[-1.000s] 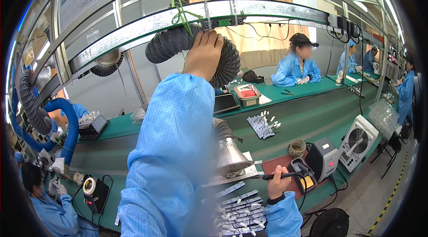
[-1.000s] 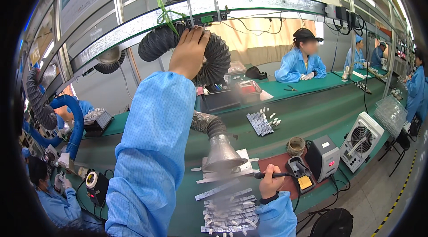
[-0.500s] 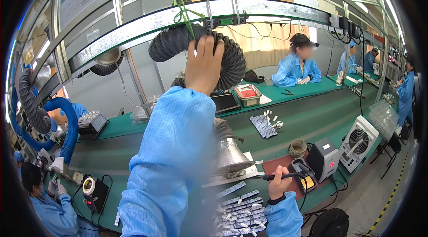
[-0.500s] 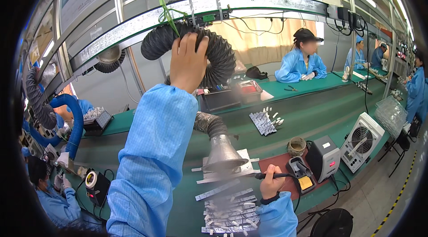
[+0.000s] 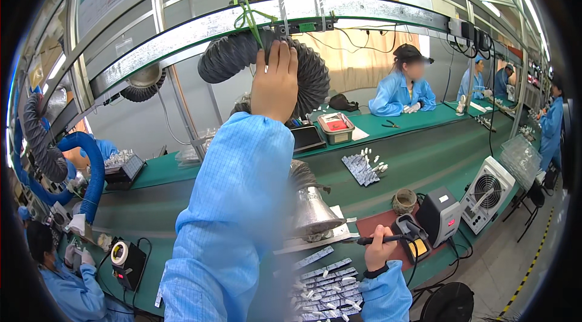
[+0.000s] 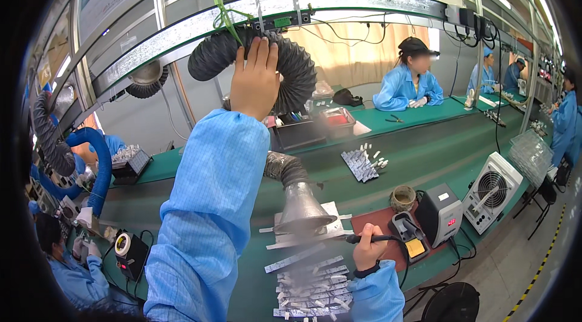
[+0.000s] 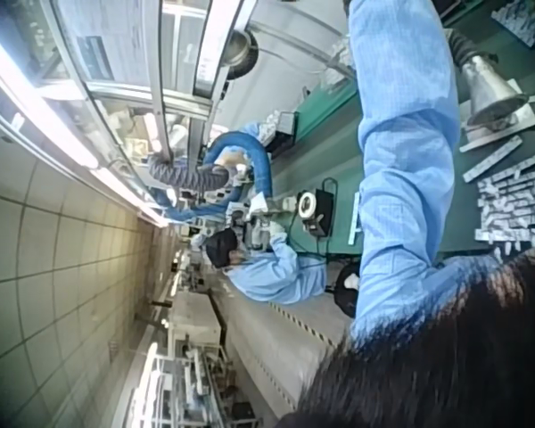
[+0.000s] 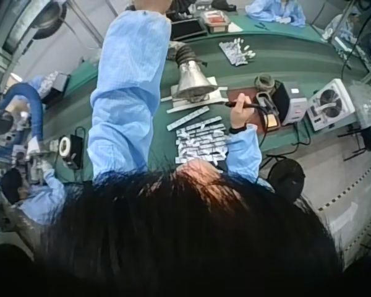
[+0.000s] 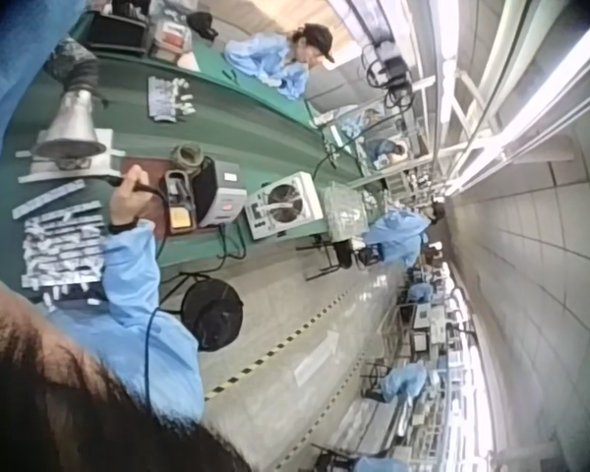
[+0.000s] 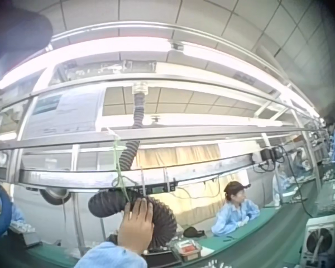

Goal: The person solders wires onto circuit boards using a soldering iron, stacks the soldered boards on the table, and adjusts the overhead exhaust duct by hand.

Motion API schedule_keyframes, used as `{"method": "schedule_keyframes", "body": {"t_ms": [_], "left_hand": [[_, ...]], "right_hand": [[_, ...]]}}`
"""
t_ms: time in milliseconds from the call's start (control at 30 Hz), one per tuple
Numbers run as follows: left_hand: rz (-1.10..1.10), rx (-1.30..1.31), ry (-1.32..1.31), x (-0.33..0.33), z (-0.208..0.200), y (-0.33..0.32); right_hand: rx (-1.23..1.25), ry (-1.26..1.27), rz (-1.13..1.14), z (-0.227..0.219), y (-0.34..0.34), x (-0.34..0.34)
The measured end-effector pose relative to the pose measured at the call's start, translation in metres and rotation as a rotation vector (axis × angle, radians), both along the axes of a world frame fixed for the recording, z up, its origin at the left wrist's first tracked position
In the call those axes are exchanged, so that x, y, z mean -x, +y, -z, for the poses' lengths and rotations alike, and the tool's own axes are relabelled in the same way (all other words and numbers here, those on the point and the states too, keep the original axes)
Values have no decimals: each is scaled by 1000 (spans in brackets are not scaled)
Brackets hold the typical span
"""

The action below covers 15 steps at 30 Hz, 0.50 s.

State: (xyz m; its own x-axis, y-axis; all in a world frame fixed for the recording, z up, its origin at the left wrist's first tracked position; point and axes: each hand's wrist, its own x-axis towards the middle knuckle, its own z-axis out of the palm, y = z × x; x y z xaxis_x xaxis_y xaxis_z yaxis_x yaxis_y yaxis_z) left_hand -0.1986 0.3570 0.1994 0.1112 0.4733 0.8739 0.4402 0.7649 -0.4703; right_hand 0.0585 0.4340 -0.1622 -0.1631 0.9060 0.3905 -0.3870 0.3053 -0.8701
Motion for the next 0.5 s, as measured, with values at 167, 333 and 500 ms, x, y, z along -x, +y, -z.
{"method": "schedule_keyframes", "body": {"t_ms": [167, 333, 500], "left_hand": [[2, 16, -13, -5, 3, 0], [147, 48, -130, -16, 2, -12], [165, 45, -90, -29, 15, -24]], "right_hand": [[-13, 6, 14, 0, -1, 0], [-32, 21, -3, -1, -2, 0], [-29, 37, -8, 1, 1, 3]]}}
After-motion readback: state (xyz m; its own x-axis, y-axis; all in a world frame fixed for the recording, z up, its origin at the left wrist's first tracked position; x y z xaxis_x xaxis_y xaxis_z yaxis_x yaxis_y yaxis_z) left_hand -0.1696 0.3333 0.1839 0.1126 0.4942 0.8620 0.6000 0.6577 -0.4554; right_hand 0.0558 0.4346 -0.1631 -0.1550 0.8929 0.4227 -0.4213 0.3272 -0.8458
